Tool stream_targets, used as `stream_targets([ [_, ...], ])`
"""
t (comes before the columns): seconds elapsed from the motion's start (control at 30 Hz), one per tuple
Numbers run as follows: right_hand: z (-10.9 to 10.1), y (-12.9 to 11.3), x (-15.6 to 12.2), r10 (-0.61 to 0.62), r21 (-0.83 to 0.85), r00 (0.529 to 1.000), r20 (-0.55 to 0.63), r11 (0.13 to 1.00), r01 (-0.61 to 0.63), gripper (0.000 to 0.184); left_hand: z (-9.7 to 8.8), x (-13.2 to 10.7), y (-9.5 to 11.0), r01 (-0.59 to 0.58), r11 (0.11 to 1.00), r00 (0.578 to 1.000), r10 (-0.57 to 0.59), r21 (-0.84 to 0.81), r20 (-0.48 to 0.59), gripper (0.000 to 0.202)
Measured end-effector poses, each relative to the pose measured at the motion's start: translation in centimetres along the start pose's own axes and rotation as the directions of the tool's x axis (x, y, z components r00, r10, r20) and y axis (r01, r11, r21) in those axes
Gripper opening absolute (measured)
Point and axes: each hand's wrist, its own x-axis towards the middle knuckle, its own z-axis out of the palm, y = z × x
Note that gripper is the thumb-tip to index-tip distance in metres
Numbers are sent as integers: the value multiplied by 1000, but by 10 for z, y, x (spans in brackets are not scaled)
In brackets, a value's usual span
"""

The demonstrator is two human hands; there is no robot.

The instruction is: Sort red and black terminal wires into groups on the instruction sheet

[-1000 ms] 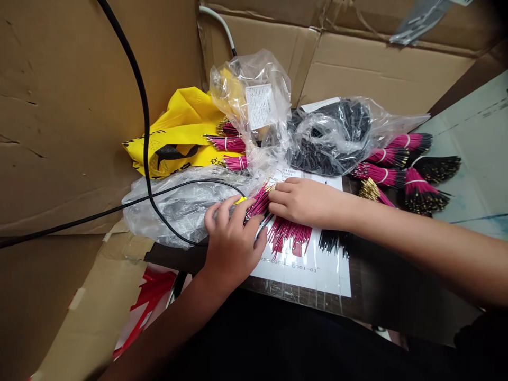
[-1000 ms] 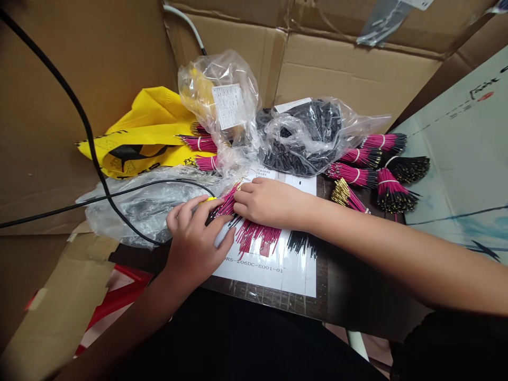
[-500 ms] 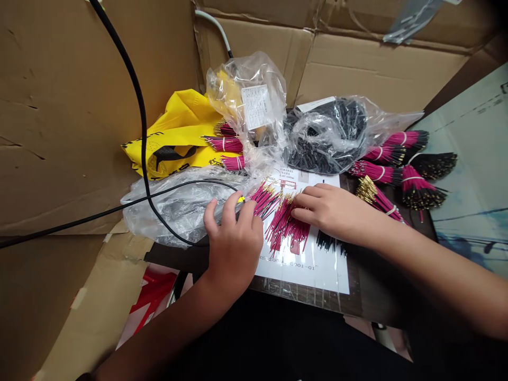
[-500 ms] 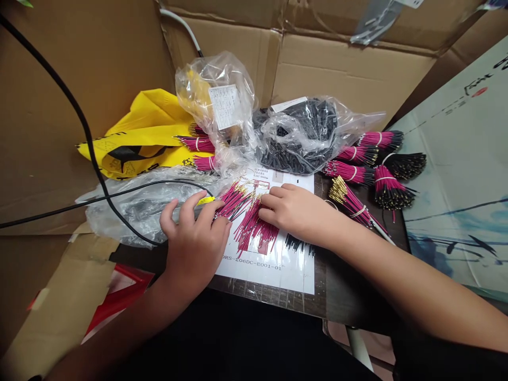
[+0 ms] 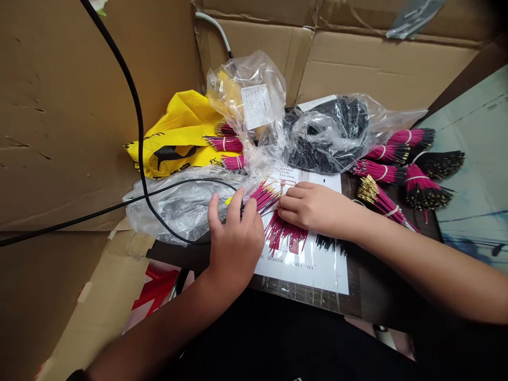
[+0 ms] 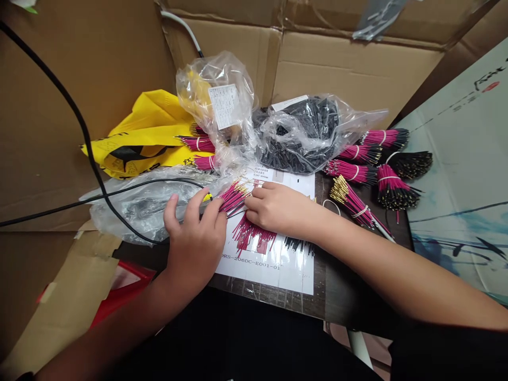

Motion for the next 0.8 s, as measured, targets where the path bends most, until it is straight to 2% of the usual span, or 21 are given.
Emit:
stream_targets([
  [0.17,-1,-2,-8,-1,-12,997,-77,1000,0,27,5,2,-2,3,1000,1000,-3,2,-14,23],
  [0.33,-9,-5,-21,42,8,971,-237,999,-41,19,4,2,-3,22,999,997,-26,46,78,21],
  [0.43,-10,-9,-31,55,21,956,-288,998,-50,15,3,0,-2,50,998,991,-55,42,125,20],
  [0.53,-10,-16,-44,83,10,948,-308,996,-84,16,3,-3,-3,88,996,986,-89,9,140,18],
  [0.8,-18,-34,-84,104,-17,959,-264,994,-113,17,-4,-10,-6,162,985,977,-151,-61,153,13],
])
